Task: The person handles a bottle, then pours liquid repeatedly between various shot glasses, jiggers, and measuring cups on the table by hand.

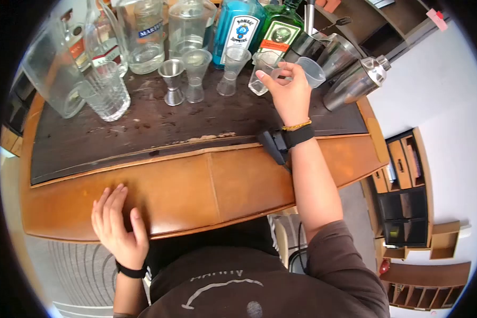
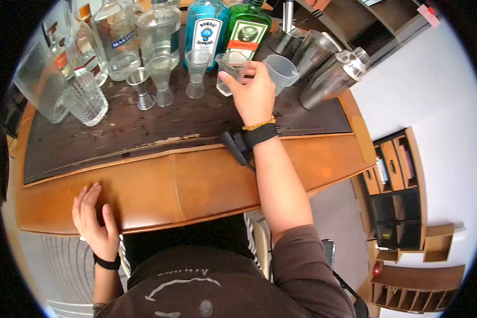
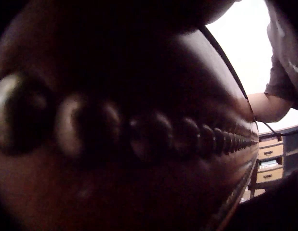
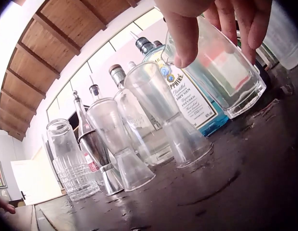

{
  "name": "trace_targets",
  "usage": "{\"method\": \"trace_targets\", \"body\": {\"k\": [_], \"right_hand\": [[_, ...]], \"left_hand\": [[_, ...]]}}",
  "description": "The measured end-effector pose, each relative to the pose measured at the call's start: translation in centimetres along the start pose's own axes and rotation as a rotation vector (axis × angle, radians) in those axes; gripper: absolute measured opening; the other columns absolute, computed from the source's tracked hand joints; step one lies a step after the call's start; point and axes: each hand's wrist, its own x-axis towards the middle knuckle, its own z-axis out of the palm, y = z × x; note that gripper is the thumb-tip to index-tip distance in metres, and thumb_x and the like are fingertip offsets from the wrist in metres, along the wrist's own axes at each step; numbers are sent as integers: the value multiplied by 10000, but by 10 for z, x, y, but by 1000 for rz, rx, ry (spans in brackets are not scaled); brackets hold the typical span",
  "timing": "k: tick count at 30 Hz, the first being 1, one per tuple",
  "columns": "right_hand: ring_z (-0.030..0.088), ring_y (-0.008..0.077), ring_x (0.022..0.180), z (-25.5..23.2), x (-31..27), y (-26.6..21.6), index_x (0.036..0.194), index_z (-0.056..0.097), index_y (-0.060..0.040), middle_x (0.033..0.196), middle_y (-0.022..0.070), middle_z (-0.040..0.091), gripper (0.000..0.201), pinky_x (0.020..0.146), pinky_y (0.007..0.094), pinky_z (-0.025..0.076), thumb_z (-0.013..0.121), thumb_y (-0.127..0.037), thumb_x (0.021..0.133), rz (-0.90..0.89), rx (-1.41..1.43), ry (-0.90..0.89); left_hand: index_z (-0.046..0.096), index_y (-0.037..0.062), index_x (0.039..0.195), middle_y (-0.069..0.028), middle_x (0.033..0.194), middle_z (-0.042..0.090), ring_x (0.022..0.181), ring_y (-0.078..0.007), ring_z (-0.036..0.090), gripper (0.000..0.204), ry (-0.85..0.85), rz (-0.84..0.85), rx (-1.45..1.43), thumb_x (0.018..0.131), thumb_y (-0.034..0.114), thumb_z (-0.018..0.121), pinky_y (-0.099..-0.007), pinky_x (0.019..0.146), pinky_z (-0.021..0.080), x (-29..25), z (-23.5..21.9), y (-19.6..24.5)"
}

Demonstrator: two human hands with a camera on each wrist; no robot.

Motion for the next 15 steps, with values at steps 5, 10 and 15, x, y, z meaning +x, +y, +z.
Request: {"method": "trace_targets", "body": {"k": [5, 10, 15], "right_hand": [[668, 330, 805, 4, 1, 4, 1013, 581, 2, 883, 147, 689, 600, 725, 426, 532, 849, -423, 685, -35, -211, 2], [656, 354, 846, 1, 0, 7, 1114, 542, -3, 954, 167, 679, 689, 727, 438, 526, 843, -451, 686, 51, -229, -65], [567, 359, 1026, -6, -9, -26, 1222, 526, -19, 1138, 182, 563, 697, 855, 437, 476, 813, -404, 717, -446, -242, 225]], "left_hand": [[607, 46, 1172, -103, 1205, 634, 1219, -319, 526, 291, 15, -6, -10, 913, 163, 548, -473, 1088, 317, 1, 0, 5], [614, 54, 1153, -92, 1190, 642, 1186, -309, 540, 288, 43, -4, 15, 876, 122, 575, -466, 1084, 328, 0, 2, 7], [620, 65, 1147, -98, 1164, 647, 1156, -303, 559, 279, 72, 0, 30, 880, 133, 580, -465, 1070, 345, -1, 3, 8]]}}
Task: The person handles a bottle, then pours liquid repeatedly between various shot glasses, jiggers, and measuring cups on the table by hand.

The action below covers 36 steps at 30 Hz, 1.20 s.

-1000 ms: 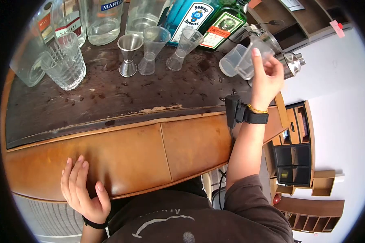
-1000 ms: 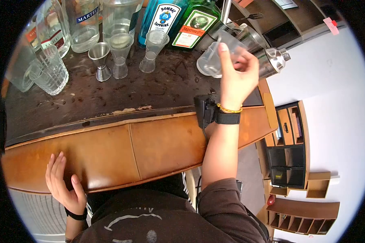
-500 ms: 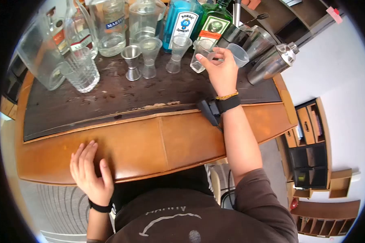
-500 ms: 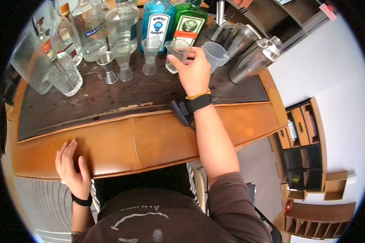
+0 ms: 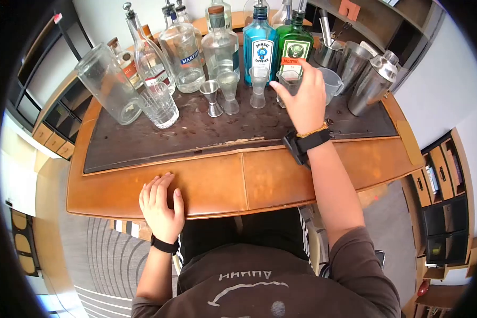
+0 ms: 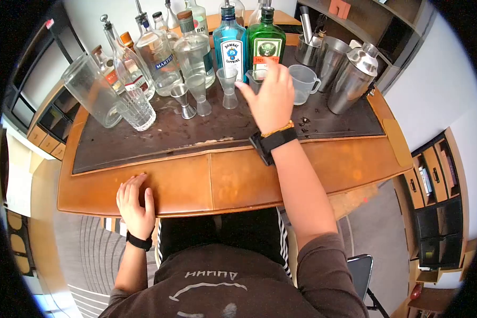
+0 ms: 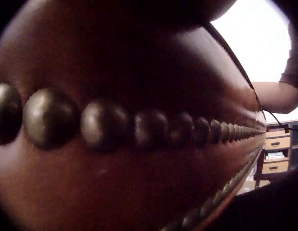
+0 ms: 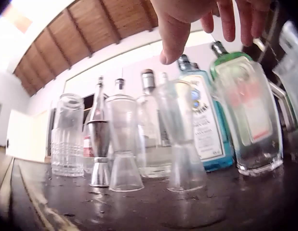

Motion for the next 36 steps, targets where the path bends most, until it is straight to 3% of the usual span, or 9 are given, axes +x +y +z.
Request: {"method": "trace_targets", "body": {"k": [4, 7, 9, 10, 13, 23, 28, 35, 36], "right_hand": [[560, 341, 966, -12, 2, -52, 1083, 578, -38, 1048, 161, 568, 422, 836, 438, 456, 759, -265, 776, -129, 213, -56], [649, 384, 842, -5, -2, -73, 1072, 599, 9, 869, 194, 674, 383, 767, 450, 518, 743, -219, 800, 325, 490, -571], [689, 271, 738, 35, -20, -64, 1148, 608, 30, 745, 147, 687, 470, 702, 367, 540, 769, -239, 798, 240, 345, -552], [668, 420, 884, 35, -15, -69, 1064, 619, 56, 921, 266, 684, 439, 800, 457, 546, 758, -254, 786, 320, 391, -620], [660, 416, 938, 63, -18, -67, 1064, 618, 63, 954, 282, 676, 460, 839, 457, 534, 767, -267, 781, 501, 460, -660], [651, 364, 1016, 102, -38, -48, 1131, 644, -21, 1021, 261, 677, 428, 889, 411, 520, 778, -202, 767, 566, 506, -690], [635, 181, 523, 86, -33, -52, 1094, 656, -26, 717, 132, 691, 356, 567, 335, 524, 778, -166, 790, 624, 573, -719], [645, 197, 536, 76, -30, -53, 1038, 654, -9, 722, 138, 690, 331, 560, 337, 524, 798, -131, 766, 556, 495, -748], [659, 209, 565, 90, -37, -42, 998, 655, -3, 697, 126, 686, 329, 588, 336, 529, 809, -150, 748, 436, 414, -667]], "left_hand": [[614, 89, 1148, -76, 1175, 644, 1156, -293, 546, 290, 6, 8, 7, 870, 168, 593, -472, 1061, 338, -2, 3, -4], [611, 91, 1153, -79, 1175, 641, 1157, -296, 542, 289, 9, 15, 18, 877, 173, 592, -471, 1056, 341, -4, 4, -6], [609, 91, 1157, -80, 1175, 640, 1159, -297, 541, 292, 0, 13, 7, 878, 175, 593, -470, 1057, 340, -4, 5, -6], [615, 90, 1151, -88, 1165, 642, 1151, -298, 548, 289, 8, 13, 7, 875, 174, 594, -472, 1057, 343, -4, 4, -5], [624, 88, 1141, -95, 1156, 645, 1140, -299, 556, 285, 18, 21, 6, 869, 171, 597, -474, 1057, 347, -5, 5, -7], [627, 80, 1119, -94, 1135, 651, 1121, -318, 555, 250, 57, 23, -10, 882, 145, 583, -449, 1031, 362, -6, 2, -3], [623, 83, 1117, -89, 1145, 650, 1147, -307, 553, 254, 53, 6, -28, 875, 151, 586, -449, 1050, 354, -7, 2, -4], [623, 91, 1117, -71, 1193, 639, 1164, -292, 547, 283, 44, 1, -43, 849, 178, 607, -452, 1059, 351, -10, 3, -7], [623, 91, 1117, -71, 1193, 639, 1164, -292, 547, 283, 44, 6, -50, 849, 178, 607, -452, 1059, 351, -11, 3, -8]]}}
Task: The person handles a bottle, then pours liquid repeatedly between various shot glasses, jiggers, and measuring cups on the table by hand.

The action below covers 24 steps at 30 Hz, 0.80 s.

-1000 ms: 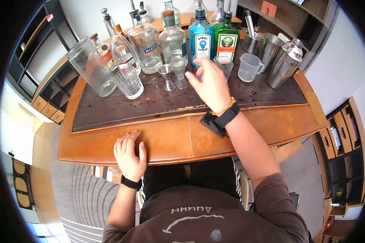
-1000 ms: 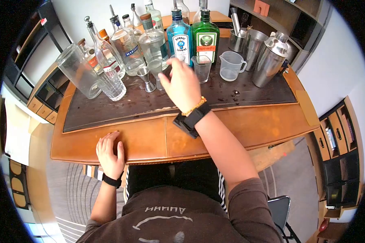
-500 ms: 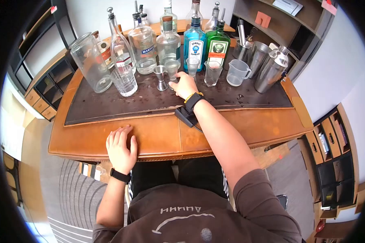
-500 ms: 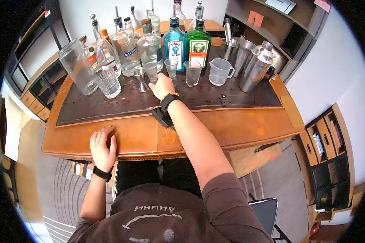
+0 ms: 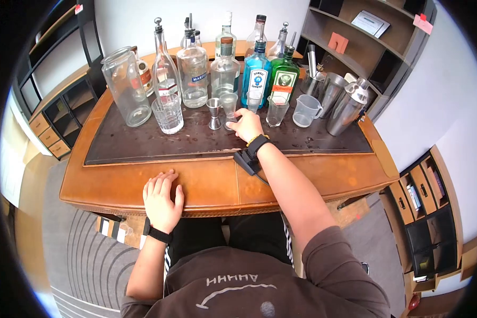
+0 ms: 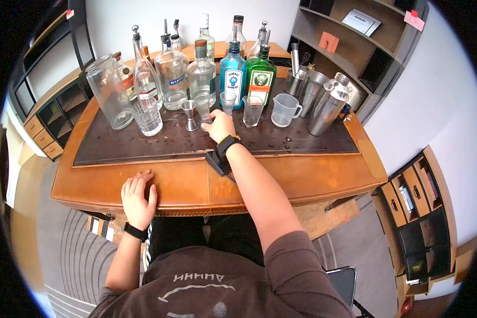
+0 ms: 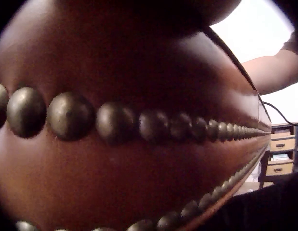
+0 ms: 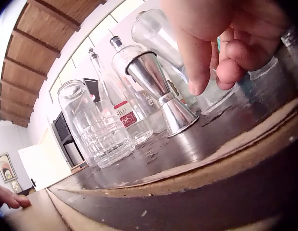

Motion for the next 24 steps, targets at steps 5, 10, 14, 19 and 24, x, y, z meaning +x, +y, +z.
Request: {"method": "trace_targets", "body": {"k": [5, 10, 14, 19, 24], "right_hand": [[651, 163, 621, -58, -29, -28, 996, 662, -2, 674, 80, 662, 385, 613, 307, 515, 827, -226, 728, -108, 109, -10], [592, 112, 667, -159, -32, -22, 950, 674, -21, 737, 25, 629, 409, 620, 275, 492, 859, -282, 695, -171, 30, 42], [608, 140, 756, -244, -37, -4, 887, 665, -34, 779, 42, 644, 403, 721, 298, 507, 859, -316, 674, -139, -285, 139], [668, 214, 812, -300, -45, 15, 859, 651, -41, 841, 94, 689, 392, 762, 325, 518, 837, -318, 655, 78, -520, 147], [678, 240, 821, -310, -43, 16, 867, 659, -38, 847, 110, 697, 374, 771, 339, 525, 823, -304, 660, 151, -658, 149]], "left_hand": [[625, 97, 1114, -58, 1237, 627, 1186, -272, 544, 293, 13, 31, -4, 832, 174, 622, -449, 1061, 353, -8, -1, -3], [630, 96, 1121, -55, 1245, 626, 1194, -277, 547, 291, 36, 42, -1, 840, 169, 610, -447, 1059, 351, -15, 0, -3], [627, 91, 1137, -64, 1253, 628, 1200, -282, 553, 298, 40, 55, 10, 853, 173, 589, -433, 1060, 355, -15, 2, -5], [624, 72, 1155, -79, 1284, 618, 1235, -292, 533, 289, 10, 46, -9, 885, 152, 563, -426, 1067, 347, -16, 3, -7], [617, 77, 1171, -76, 1301, 609, 1241, -290, 529, 305, 6, 54, 4, 880, 153, 566, -430, 1079, 338, -17, 2, -9]]}}
